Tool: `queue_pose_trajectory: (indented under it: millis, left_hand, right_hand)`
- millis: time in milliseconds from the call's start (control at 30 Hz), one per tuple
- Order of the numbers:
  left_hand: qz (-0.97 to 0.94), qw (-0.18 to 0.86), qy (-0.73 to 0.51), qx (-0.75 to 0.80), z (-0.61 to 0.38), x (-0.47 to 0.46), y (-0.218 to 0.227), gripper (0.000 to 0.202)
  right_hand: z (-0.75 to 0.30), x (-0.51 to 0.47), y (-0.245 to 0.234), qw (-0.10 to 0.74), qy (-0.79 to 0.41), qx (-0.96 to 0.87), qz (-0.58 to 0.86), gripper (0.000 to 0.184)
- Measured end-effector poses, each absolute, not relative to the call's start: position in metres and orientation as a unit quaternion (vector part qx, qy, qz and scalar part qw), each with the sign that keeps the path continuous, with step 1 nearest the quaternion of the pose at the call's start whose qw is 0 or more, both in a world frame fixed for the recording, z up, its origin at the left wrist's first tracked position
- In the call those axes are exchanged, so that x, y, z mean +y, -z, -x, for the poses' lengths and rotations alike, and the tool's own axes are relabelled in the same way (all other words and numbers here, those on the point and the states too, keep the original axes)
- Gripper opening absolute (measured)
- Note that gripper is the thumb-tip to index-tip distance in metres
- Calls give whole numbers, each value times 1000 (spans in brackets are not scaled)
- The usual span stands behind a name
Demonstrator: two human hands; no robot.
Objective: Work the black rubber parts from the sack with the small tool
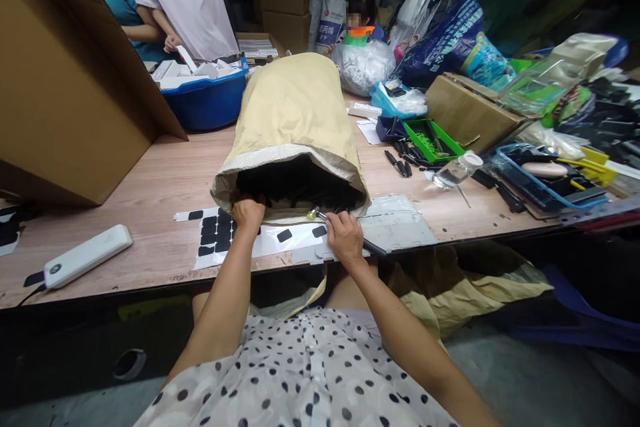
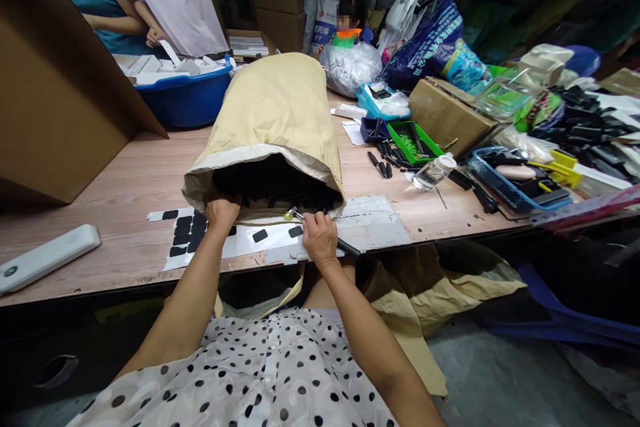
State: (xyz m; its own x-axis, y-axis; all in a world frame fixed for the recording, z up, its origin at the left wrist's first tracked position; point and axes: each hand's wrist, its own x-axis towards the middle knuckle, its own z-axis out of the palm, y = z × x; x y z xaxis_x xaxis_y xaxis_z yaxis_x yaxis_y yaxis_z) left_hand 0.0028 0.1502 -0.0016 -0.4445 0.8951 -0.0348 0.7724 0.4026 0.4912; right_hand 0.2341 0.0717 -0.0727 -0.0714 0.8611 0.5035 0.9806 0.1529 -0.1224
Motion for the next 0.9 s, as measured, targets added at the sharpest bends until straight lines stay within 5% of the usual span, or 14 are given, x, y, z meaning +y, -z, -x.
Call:
queue_pose_trajectory:
  millis: [233,367,733,900]
  left_hand:
    - [-625,157,-283,710,-6,101,7,23]
    - [-713,222,-229,625,-25,76,18,17]
    - [-718,229,-168,635,-34,74,31,24]
    - [-703,246,-166,646,-36,76,28,23]
  right_hand:
    - [-234,70,70,236,109,-719,645,26]
    - [-234,69,70,239,95,-714,651,27]
    - [-237,70,67,255,60,-705,659,27]
    - [-231,57,56,338,-3,-682,649,33]
